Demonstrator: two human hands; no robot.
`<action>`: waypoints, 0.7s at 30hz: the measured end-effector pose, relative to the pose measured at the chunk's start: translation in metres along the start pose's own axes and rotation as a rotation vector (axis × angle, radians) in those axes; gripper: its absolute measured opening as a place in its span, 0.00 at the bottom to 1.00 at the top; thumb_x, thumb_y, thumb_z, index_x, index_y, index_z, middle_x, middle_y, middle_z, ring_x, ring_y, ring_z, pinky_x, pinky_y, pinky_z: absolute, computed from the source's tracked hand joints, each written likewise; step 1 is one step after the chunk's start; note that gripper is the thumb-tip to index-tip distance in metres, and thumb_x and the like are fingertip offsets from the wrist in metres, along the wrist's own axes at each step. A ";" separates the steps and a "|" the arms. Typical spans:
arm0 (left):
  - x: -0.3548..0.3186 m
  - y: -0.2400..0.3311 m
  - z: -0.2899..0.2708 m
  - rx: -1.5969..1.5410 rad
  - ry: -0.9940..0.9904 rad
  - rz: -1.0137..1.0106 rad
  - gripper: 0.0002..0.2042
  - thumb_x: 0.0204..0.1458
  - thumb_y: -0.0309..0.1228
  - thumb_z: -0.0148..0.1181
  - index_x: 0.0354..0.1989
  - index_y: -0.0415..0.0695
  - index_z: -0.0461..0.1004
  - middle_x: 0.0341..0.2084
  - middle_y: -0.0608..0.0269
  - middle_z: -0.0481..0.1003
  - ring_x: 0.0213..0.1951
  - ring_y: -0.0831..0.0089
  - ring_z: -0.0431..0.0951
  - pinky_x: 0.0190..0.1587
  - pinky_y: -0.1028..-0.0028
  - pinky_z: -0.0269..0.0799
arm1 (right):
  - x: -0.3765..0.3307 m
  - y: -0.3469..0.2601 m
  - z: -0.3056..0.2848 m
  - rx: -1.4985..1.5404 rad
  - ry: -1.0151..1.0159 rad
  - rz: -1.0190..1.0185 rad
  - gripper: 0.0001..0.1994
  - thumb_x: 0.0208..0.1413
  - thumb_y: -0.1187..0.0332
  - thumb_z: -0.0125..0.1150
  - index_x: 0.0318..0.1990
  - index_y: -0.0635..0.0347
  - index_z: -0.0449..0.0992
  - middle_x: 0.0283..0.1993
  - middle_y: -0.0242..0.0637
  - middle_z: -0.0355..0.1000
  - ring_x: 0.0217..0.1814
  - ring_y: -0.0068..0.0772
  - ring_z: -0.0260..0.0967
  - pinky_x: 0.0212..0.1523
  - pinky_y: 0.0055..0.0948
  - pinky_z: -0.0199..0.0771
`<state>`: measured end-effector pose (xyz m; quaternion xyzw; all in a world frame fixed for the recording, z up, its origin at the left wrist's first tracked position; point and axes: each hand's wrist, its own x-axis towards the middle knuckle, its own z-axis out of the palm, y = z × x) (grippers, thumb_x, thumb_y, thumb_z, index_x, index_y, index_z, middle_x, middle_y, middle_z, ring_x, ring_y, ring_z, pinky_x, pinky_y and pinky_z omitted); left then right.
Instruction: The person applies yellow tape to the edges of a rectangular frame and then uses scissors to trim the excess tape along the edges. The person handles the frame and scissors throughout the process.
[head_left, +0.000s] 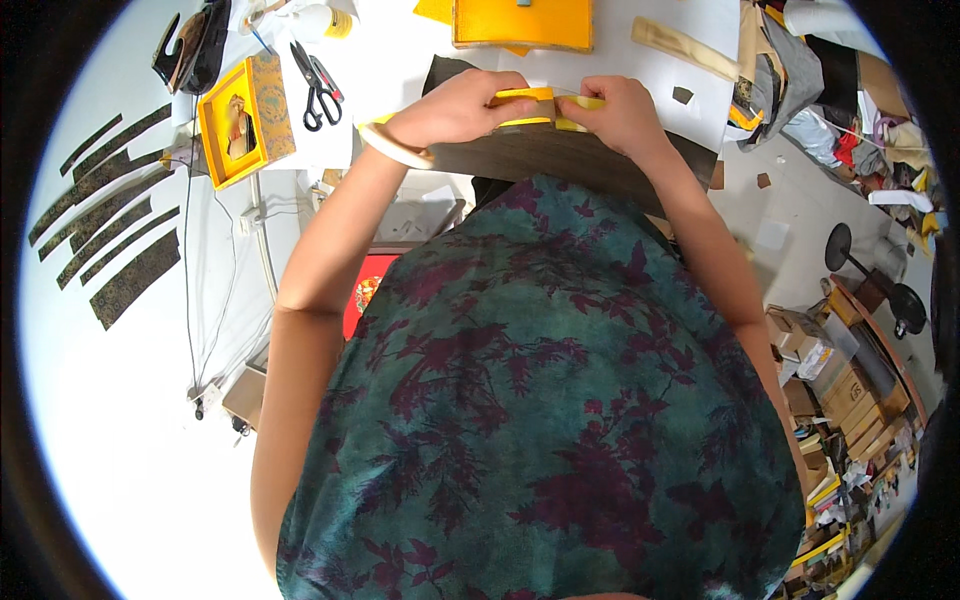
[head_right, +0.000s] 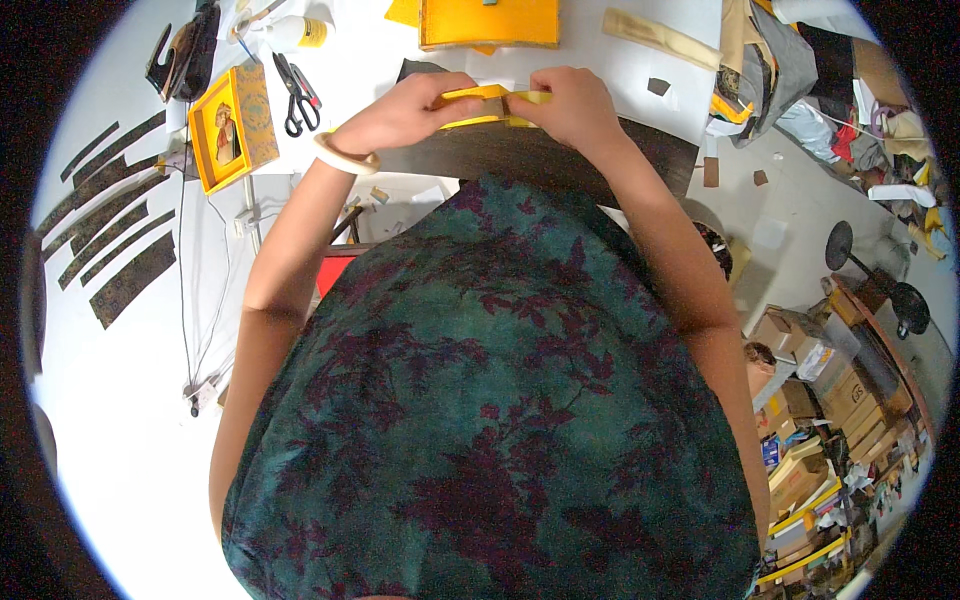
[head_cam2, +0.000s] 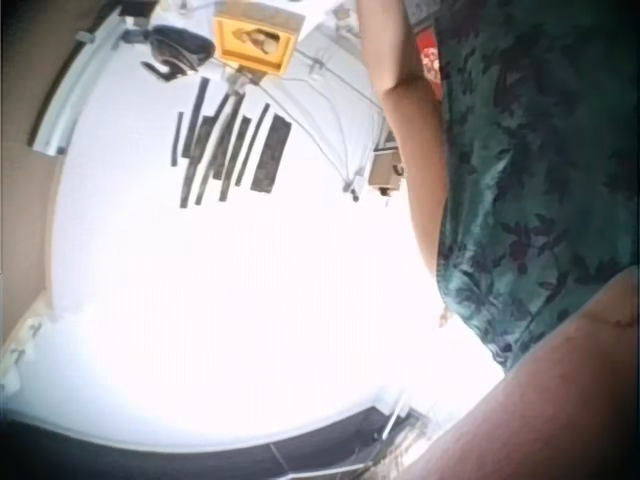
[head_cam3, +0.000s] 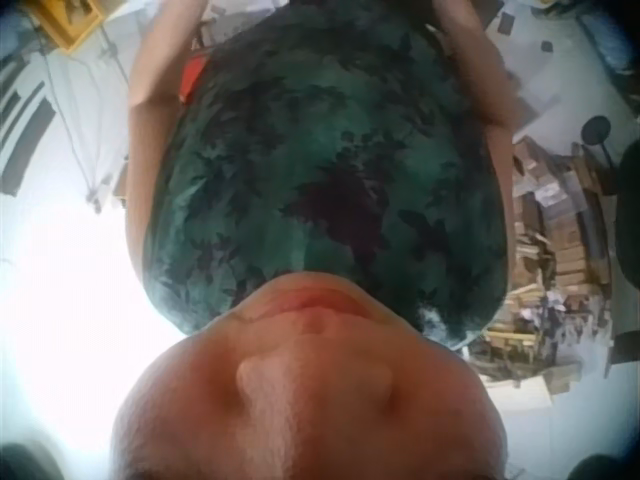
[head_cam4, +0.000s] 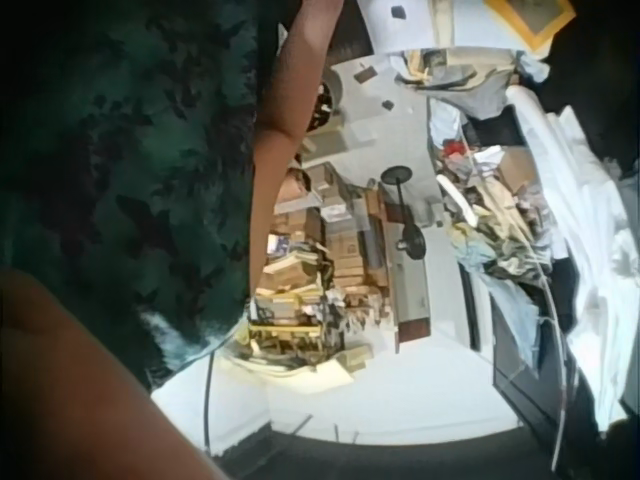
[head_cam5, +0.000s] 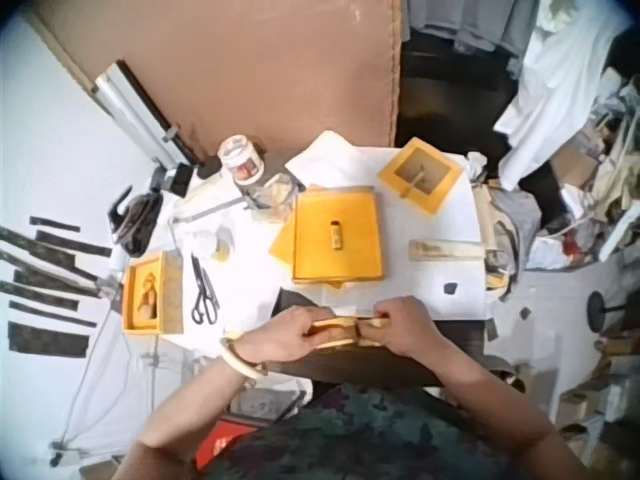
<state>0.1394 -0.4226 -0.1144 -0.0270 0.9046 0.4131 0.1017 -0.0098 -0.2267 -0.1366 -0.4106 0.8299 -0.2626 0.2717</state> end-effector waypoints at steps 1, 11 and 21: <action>0.004 0.002 0.004 0.038 0.001 0.007 0.16 0.60 0.44 0.59 0.40 0.41 0.76 0.22 0.52 0.75 0.24 0.58 0.75 0.29 0.65 0.70 | 0.001 0.000 0.002 -0.011 0.023 -0.011 0.23 0.46 0.46 0.67 0.23 0.60 0.78 0.18 0.44 0.71 0.23 0.49 0.71 0.30 0.42 0.70; -0.018 0.021 -0.008 -0.463 0.114 0.044 0.11 0.59 0.33 0.63 0.40 0.36 0.76 0.17 0.70 0.70 0.25 0.86 0.66 0.28 0.79 0.66 | -0.015 -0.032 -0.074 0.432 -0.021 -0.166 0.21 0.53 0.52 0.71 0.26 0.61 0.74 0.18 0.27 0.67 0.21 0.19 0.63 0.25 0.23 0.62; -0.040 0.016 -0.004 -0.507 0.571 0.071 0.25 0.67 0.42 0.49 0.21 0.35 0.68 0.15 0.69 0.65 0.21 0.78 0.57 0.24 0.76 0.61 | -0.022 -0.087 -0.098 0.777 -0.190 -0.287 0.16 0.56 0.57 0.69 0.28 0.61 0.76 0.23 0.20 0.67 0.27 0.11 0.60 0.29 0.17 0.60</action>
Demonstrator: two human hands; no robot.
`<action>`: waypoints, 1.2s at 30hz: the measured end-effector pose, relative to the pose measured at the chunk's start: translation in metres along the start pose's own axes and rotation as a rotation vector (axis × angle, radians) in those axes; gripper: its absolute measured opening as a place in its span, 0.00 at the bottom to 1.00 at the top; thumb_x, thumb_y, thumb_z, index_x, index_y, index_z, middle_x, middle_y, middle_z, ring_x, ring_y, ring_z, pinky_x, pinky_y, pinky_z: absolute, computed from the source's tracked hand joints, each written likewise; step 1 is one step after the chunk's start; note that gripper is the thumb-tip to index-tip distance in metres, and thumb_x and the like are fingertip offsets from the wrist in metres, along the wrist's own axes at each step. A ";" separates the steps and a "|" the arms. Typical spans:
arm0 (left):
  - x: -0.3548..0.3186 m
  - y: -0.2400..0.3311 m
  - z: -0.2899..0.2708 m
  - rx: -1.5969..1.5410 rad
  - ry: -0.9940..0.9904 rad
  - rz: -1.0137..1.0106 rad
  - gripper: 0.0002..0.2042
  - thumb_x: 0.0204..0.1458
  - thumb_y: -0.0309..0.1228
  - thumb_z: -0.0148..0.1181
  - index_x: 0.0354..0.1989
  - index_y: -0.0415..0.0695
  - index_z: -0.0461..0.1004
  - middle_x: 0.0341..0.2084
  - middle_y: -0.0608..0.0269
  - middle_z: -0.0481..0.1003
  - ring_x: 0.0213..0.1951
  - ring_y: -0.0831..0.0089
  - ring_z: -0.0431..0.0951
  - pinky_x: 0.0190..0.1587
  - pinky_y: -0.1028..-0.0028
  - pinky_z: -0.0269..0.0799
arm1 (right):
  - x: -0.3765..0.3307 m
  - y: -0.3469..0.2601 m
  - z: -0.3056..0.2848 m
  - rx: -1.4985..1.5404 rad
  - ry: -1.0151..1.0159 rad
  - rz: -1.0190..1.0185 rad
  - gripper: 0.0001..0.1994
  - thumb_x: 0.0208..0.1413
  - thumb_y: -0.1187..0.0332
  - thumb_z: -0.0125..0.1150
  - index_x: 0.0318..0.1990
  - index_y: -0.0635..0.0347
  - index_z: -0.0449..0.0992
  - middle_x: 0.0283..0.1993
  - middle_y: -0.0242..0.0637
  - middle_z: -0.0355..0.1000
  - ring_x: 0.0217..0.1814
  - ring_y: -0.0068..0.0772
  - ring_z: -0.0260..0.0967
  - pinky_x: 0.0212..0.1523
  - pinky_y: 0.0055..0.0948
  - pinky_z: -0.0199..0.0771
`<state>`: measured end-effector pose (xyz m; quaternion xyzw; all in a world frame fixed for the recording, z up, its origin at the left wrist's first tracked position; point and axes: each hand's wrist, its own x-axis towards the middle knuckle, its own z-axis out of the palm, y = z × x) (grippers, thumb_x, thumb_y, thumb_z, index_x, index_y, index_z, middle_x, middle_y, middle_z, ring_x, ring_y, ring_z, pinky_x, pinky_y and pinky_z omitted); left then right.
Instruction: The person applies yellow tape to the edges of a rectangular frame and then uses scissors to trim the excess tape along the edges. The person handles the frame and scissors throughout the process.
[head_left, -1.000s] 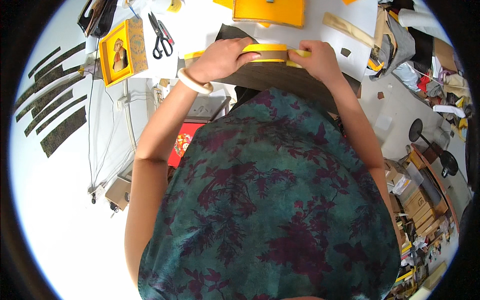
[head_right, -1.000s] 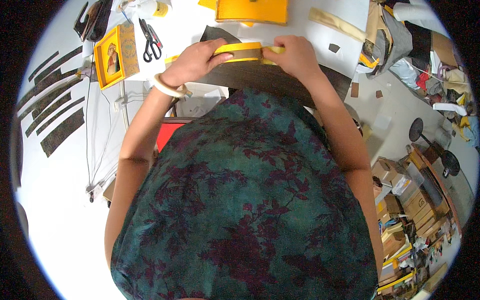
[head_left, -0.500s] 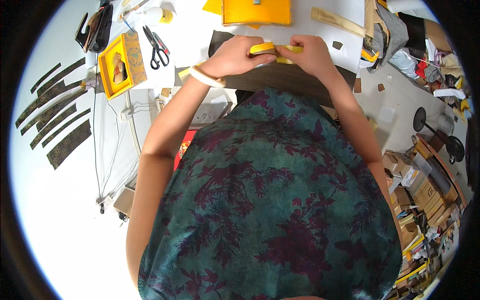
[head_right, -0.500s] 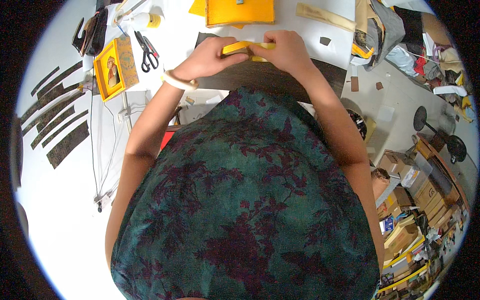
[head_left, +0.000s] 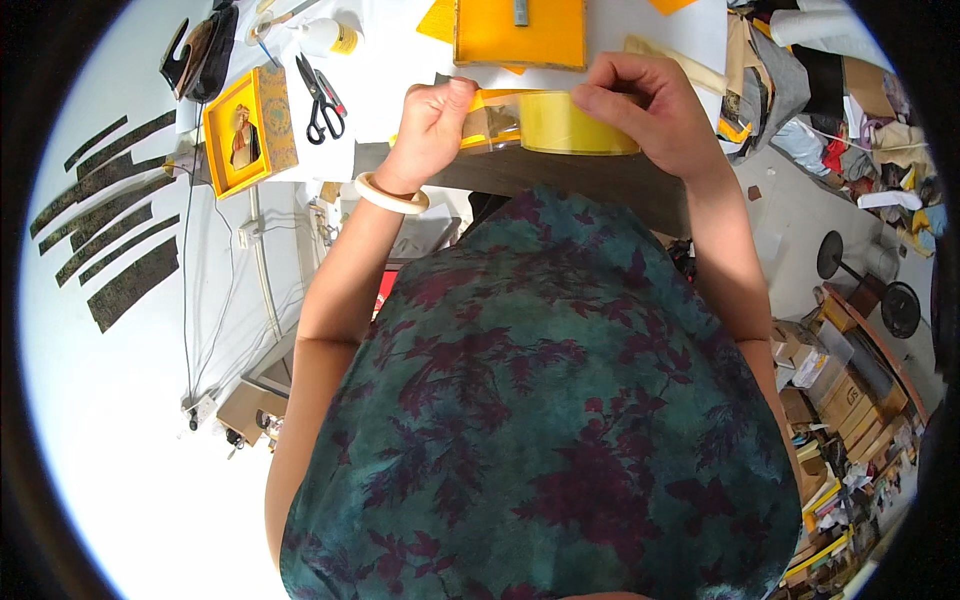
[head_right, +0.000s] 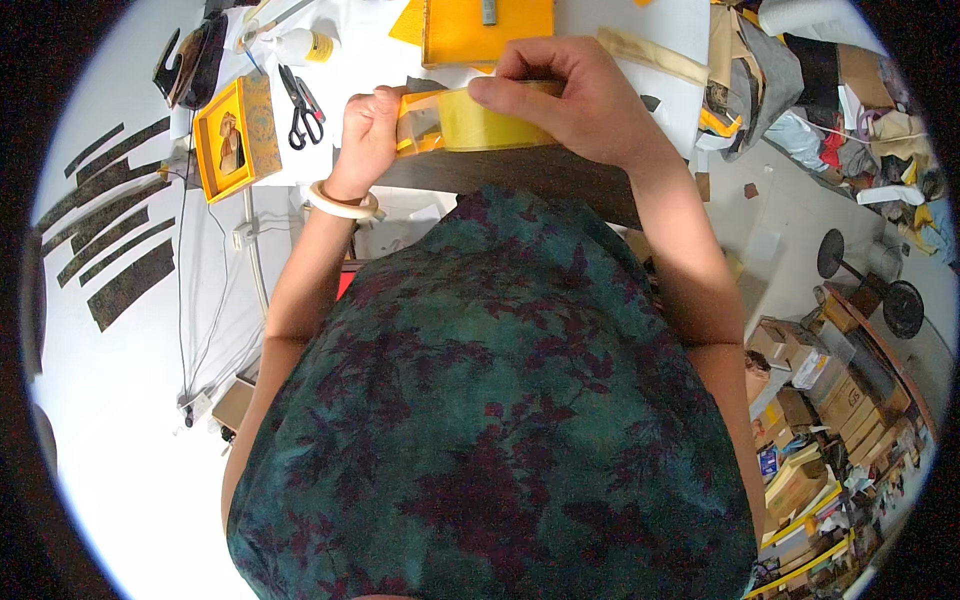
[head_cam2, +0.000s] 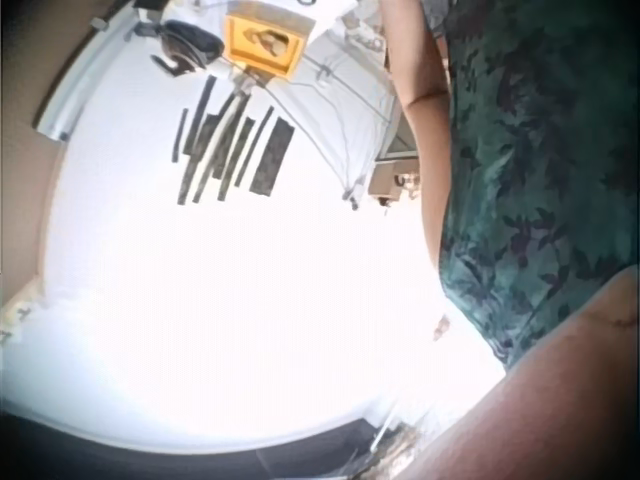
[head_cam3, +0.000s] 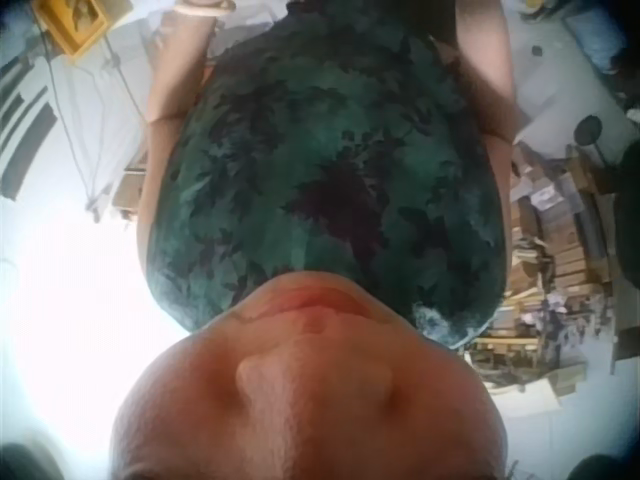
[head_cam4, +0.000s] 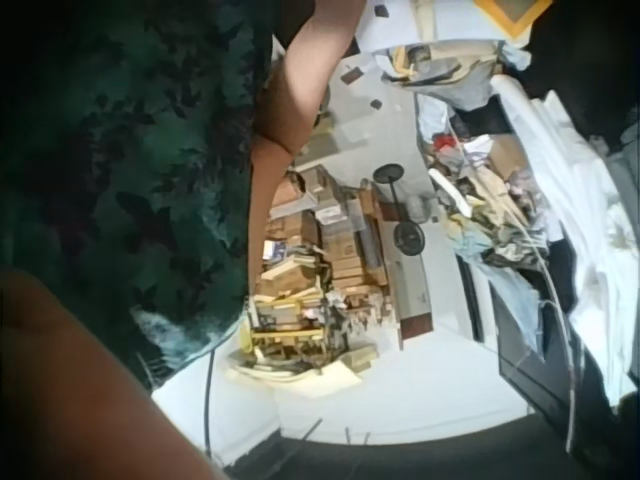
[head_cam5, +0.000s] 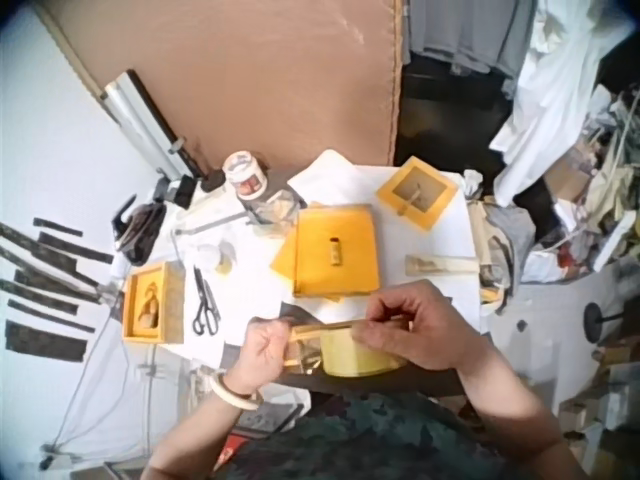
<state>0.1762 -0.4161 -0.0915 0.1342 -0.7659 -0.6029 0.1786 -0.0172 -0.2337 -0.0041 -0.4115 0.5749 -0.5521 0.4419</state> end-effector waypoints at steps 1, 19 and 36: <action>-0.001 -0.004 -0.002 -0.058 0.028 -0.010 0.26 0.68 0.44 0.47 0.21 0.35 0.68 0.15 0.70 0.65 0.21 0.79 0.58 0.24 0.76 0.60 | 0.005 -0.002 0.004 -0.066 -0.008 -0.036 0.17 0.56 0.56 0.69 0.27 0.61 0.76 0.22 0.22 0.67 0.26 0.12 0.60 0.29 0.19 0.60; -0.056 -0.081 -0.034 -0.580 0.565 -0.448 0.30 0.68 0.52 0.41 0.14 0.48 0.62 0.12 0.69 0.63 0.18 0.80 0.62 0.23 0.78 0.59 | 0.078 0.031 0.134 -0.523 -0.081 -0.118 0.21 0.47 0.47 0.66 0.23 0.59 0.81 0.19 0.44 0.73 0.21 0.44 0.73 0.27 0.39 0.71; -0.062 -0.077 -0.039 -0.663 0.549 -0.376 0.30 0.67 0.52 0.44 0.12 0.51 0.54 0.10 0.72 0.54 0.17 0.79 0.54 0.22 0.75 0.52 | 0.019 0.021 -0.027 -0.851 0.119 0.172 0.29 0.41 0.49 0.78 0.17 0.61 0.64 0.13 0.25 0.54 0.20 0.19 0.48 0.21 0.25 0.51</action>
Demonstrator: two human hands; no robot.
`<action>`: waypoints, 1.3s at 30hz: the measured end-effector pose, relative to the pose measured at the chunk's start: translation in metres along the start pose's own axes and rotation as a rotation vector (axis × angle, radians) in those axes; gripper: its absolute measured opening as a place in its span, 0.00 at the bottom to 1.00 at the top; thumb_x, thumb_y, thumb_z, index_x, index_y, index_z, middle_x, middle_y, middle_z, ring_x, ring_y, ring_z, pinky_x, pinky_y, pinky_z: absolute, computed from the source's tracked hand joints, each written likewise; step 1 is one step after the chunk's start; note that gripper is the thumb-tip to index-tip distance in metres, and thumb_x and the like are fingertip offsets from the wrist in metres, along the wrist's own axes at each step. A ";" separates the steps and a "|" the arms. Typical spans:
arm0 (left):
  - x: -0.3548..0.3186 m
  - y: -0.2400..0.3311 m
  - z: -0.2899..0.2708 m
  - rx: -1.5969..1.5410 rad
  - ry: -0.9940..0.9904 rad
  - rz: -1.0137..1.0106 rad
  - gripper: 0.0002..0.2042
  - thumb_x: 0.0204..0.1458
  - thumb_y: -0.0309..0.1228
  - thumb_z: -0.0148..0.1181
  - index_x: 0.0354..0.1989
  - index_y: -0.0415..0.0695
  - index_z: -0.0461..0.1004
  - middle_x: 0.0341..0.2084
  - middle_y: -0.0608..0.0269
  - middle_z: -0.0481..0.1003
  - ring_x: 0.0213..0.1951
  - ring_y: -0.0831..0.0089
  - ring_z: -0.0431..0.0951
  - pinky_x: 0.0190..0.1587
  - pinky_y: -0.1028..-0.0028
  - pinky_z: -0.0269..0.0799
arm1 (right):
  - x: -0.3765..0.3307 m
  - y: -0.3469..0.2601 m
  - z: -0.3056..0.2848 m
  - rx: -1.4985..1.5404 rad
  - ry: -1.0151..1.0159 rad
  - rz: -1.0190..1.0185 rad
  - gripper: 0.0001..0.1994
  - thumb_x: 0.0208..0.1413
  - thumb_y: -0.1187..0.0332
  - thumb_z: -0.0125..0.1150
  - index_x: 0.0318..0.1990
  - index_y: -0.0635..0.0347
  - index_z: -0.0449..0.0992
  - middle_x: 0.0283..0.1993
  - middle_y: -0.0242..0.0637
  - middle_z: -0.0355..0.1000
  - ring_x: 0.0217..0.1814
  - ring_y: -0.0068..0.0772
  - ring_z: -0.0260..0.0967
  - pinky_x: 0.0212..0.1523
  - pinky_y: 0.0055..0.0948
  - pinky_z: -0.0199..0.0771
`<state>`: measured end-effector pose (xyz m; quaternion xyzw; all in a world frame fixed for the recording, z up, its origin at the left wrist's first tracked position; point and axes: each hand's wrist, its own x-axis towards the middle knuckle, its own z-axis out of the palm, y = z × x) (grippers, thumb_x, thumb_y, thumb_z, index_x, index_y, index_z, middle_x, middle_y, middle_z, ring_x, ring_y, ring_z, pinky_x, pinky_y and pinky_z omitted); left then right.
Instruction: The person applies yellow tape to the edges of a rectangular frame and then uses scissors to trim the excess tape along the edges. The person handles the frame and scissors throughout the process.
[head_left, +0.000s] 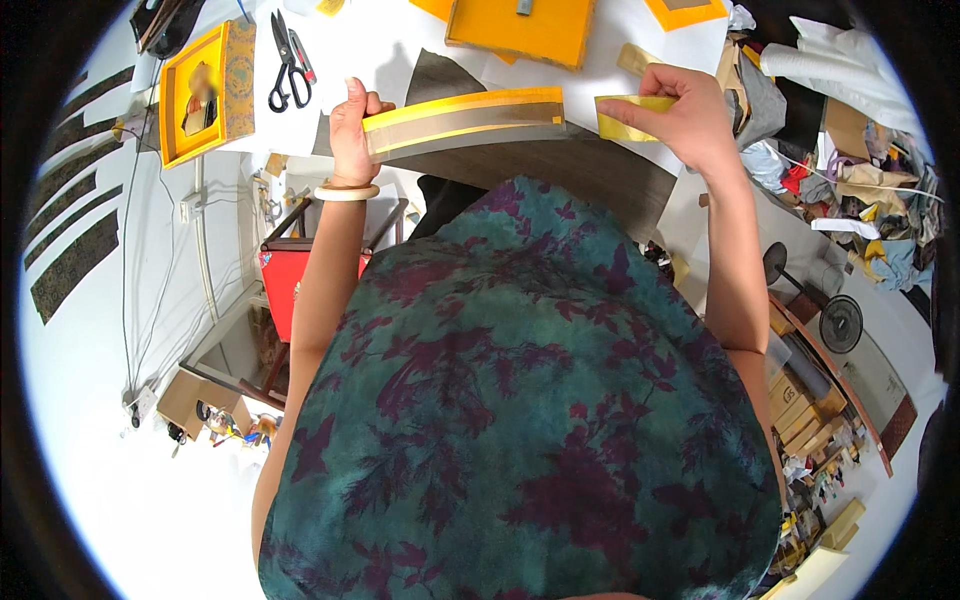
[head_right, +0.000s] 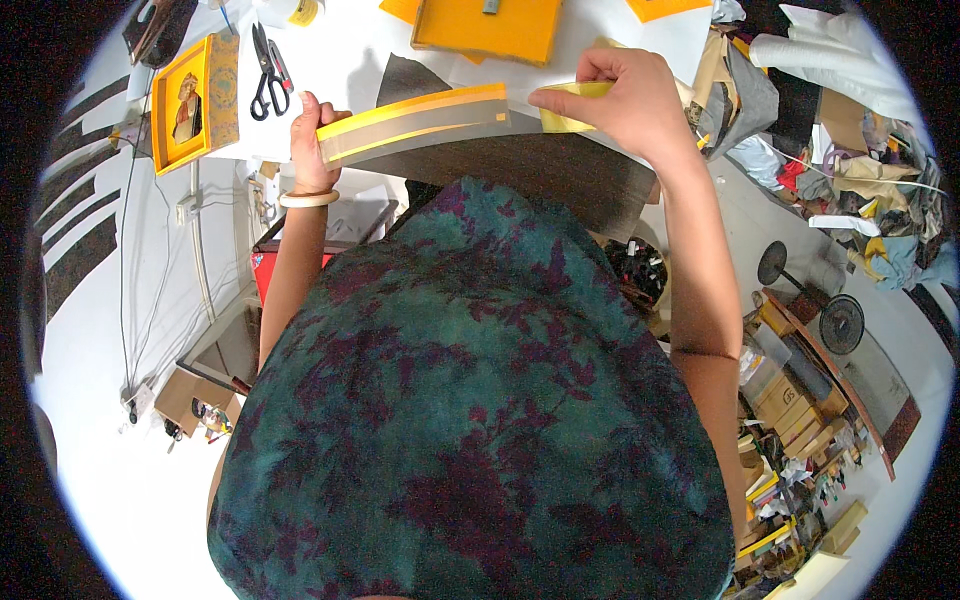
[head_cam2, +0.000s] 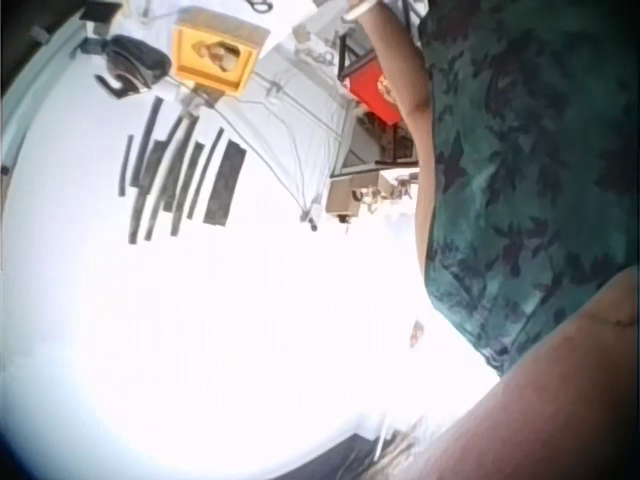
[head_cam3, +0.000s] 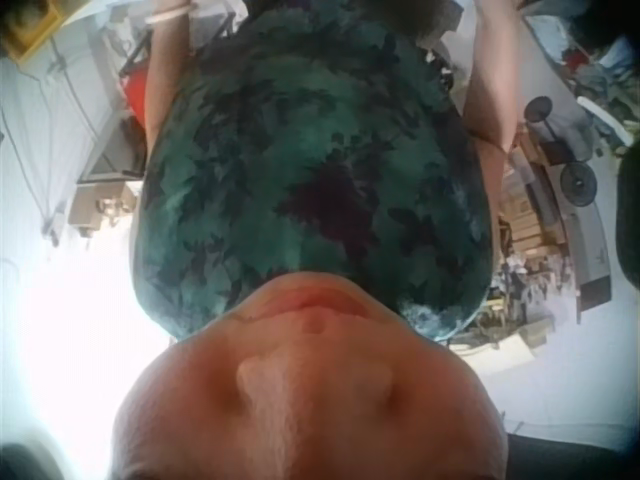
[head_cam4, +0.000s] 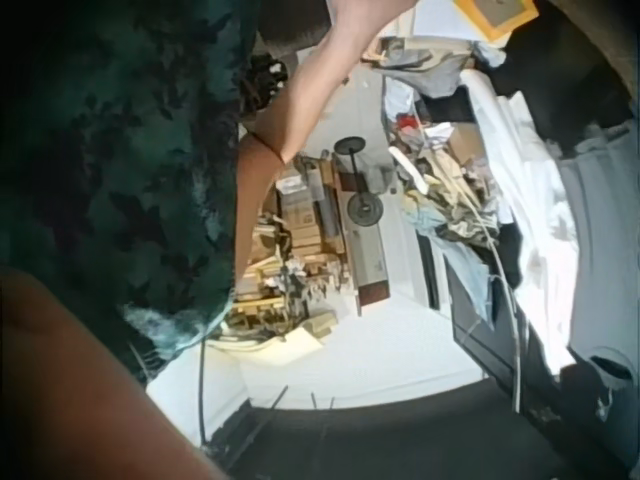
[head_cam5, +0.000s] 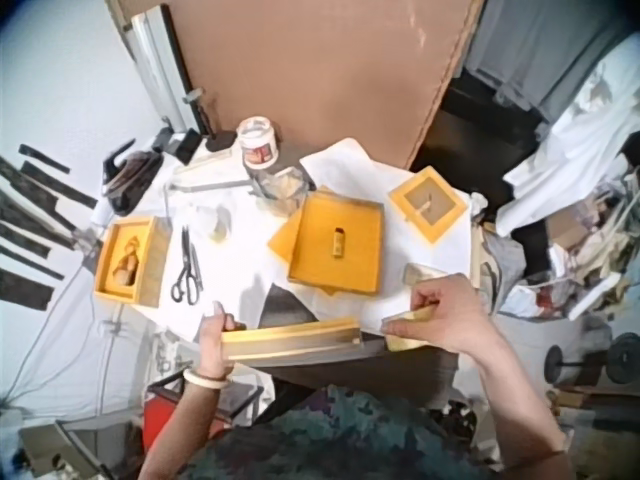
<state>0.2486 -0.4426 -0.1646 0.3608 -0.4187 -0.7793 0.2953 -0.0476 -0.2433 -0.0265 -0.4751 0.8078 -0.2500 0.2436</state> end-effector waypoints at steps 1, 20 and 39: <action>0.000 0.000 0.000 0.002 0.005 0.004 0.30 0.67 0.52 0.44 0.12 0.51 0.54 0.10 0.72 0.54 0.17 0.79 0.54 0.22 0.75 0.52 | 0.002 0.005 0.003 0.004 -0.005 0.021 0.29 0.41 0.49 0.78 0.16 0.61 0.64 0.13 0.25 0.53 0.20 0.19 0.48 0.21 0.25 0.52; 0.001 -0.002 -0.005 0.075 -0.024 -0.015 0.27 0.67 0.54 0.43 0.17 0.51 0.56 0.14 0.71 0.57 0.21 0.76 0.60 0.27 0.75 0.59 | 0.008 0.049 0.036 0.080 -0.023 0.074 0.28 0.43 0.48 0.77 0.16 0.58 0.64 0.14 0.23 0.54 0.19 0.18 0.49 0.21 0.23 0.51; 0.005 0.018 -0.019 0.297 -0.421 0.007 0.22 0.62 0.48 0.57 0.23 0.43 0.69 0.20 0.72 0.65 0.24 0.83 0.59 0.28 0.79 0.57 | 0.013 0.048 0.052 0.002 -0.080 0.107 0.27 0.44 0.48 0.76 0.18 0.59 0.67 0.14 0.26 0.58 0.19 0.19 0.54 0.22 0.25 0.55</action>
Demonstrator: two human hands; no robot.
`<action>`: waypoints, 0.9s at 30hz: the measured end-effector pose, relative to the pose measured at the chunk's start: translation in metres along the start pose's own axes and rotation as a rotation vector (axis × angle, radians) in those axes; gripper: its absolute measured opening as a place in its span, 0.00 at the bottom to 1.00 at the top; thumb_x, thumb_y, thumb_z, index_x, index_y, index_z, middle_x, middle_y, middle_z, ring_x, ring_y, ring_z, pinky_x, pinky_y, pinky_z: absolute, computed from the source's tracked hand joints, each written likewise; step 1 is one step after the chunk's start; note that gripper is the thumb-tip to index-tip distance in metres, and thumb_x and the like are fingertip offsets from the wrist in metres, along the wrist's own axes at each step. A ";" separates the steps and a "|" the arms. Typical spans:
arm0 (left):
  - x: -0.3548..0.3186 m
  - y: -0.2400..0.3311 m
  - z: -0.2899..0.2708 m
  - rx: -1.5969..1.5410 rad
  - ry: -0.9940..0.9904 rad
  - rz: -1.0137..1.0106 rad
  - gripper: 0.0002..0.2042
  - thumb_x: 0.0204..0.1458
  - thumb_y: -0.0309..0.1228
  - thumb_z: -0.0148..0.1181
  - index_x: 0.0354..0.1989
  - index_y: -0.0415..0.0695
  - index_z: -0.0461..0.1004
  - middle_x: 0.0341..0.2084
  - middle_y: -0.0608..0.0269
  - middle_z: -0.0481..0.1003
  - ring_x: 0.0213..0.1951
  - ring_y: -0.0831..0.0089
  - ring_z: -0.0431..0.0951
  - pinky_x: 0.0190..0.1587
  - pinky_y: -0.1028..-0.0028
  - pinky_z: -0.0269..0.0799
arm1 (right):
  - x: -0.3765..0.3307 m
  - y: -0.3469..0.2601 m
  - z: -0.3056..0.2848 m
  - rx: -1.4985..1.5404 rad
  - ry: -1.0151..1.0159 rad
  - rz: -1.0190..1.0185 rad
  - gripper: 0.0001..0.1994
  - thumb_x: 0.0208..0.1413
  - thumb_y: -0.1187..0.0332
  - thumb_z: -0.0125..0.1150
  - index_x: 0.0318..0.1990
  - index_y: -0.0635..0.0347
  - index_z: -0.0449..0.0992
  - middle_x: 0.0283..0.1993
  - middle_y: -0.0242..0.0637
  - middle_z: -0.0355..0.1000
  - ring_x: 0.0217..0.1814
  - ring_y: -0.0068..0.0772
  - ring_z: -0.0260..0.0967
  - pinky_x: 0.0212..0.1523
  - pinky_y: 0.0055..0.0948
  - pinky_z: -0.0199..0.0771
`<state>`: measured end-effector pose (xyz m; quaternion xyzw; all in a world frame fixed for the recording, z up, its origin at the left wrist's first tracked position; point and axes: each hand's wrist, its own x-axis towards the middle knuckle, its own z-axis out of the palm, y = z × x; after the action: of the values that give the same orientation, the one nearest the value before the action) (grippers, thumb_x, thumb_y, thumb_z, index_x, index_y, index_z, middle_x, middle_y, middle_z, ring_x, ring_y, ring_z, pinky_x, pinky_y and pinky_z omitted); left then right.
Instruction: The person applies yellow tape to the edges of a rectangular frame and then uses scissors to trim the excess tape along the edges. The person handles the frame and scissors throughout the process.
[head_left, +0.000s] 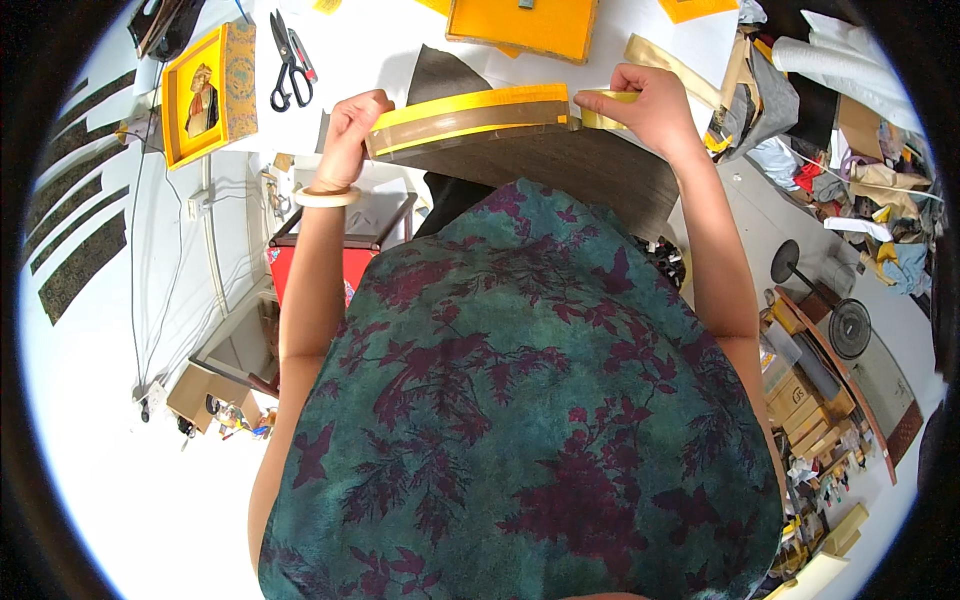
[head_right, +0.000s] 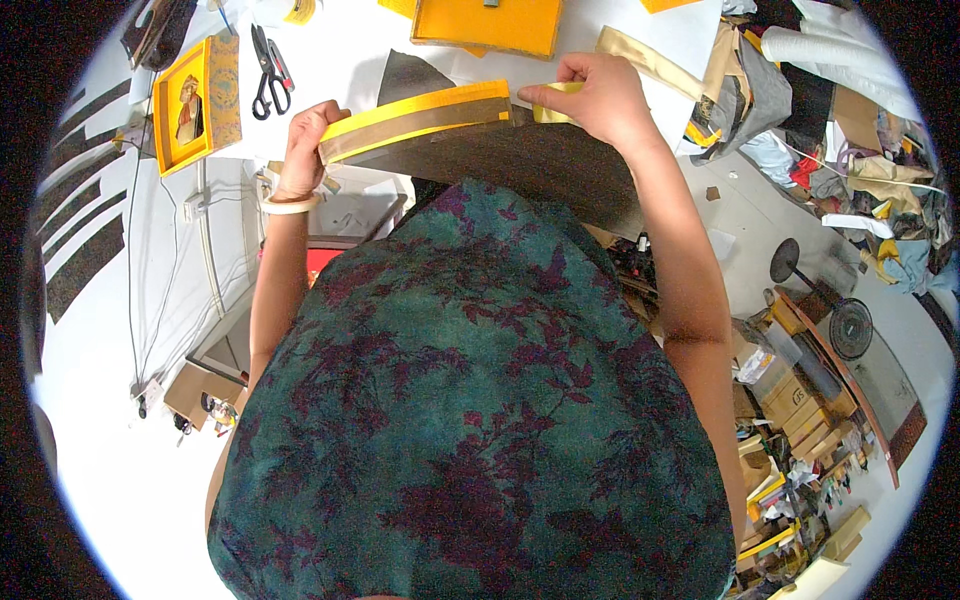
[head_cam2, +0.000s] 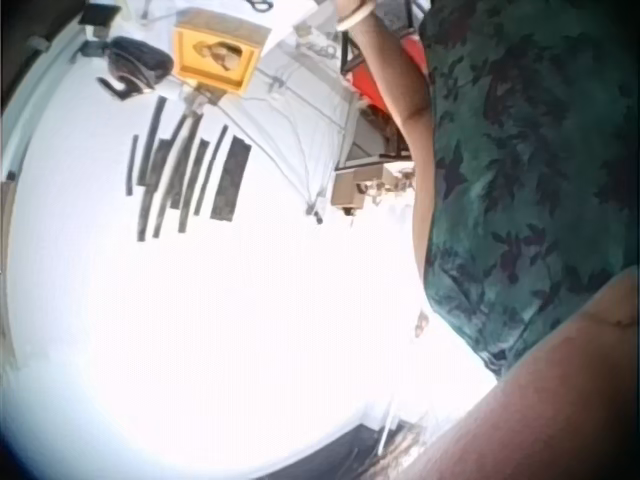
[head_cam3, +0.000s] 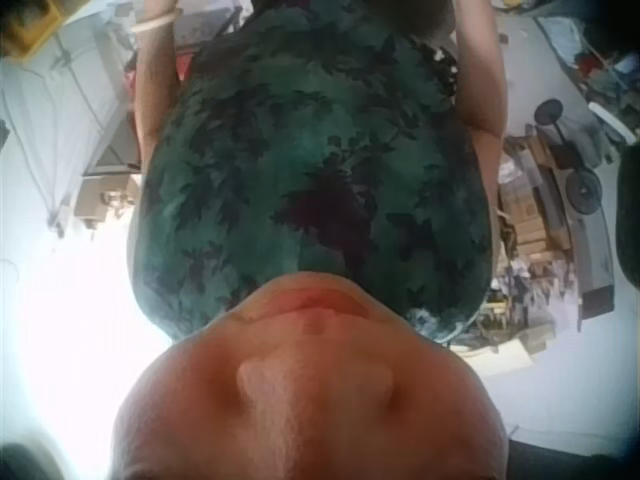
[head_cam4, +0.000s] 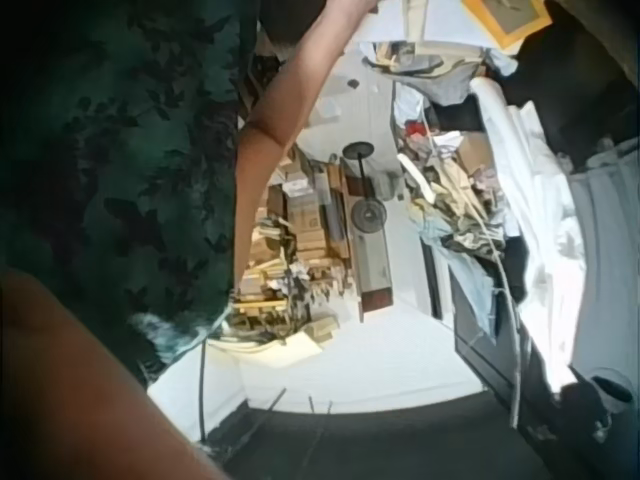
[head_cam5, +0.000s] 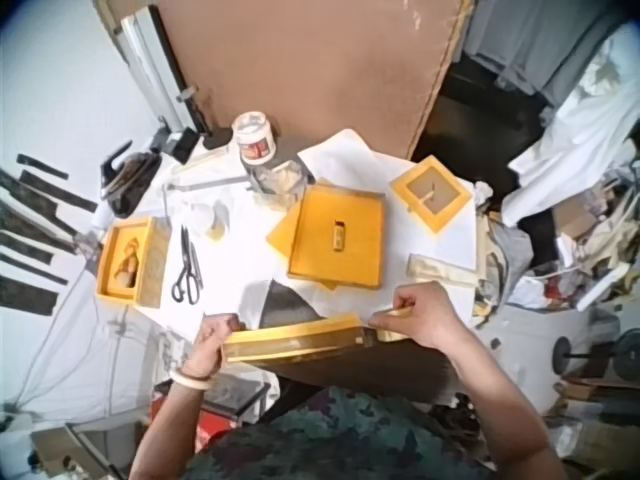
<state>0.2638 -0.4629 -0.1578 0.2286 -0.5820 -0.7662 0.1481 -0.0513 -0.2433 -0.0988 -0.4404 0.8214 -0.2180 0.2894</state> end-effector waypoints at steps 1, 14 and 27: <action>0.001 0.005 -0.004 0.165 -0.070 -0.043 0.20 0.60 0.46 0.59 0.25 0.42 0.70 0.21 0.73 0.66 0.25 0.84 0.60 0.29 0.80 0.58 | 0.001 -0.005 -0.001 -0.018 0.002 -0.016 0.26 0.45 0.50 0.76 0.18 0.59 0.65 0.15 0.24 0.56 0.20 0.17 0.52 0.22 0.23 0.53; 0.072 0.065 0.118 1.099 -0.450 0.005 0.22 0.57 0.49 0.61 0.39 0.37 0.76 0.24 0.45 0.76 0.28 0.50 0.77 0.33 0.62 0.71 | 0.003 -0.006 0.005 -0.024 0.023 -0.135 0.27 0.41 0.44 0.74 0.19 0.60 0.71 0.15 0.38 0.67 0.19 0.36 0.66 0.25 0.33 0.63; -0.030 0.114 0.051 0.732 -0.199 -0.172 0.12 0.58 0.39 0.65 0.37 0.42 0.79 0.16 0.72 0.71 0.15 0.85 0.68 0.18 0.80 0.62 | 0.110 -0.042 0.094 0.474 -0.085 -0.330 0.12 0.61 0.60 0.61 0.40 0.62 0.80 0.34 0.36 0.79 0.35 0.28 0.75 0.40 0.28 0.75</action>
<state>0.2585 -0.4382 -0.0316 0.2389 -0.8071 -0.5359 -0.0652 -0.0122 -0.3679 -0.1740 -0.4970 0.6518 -0.4294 0.3791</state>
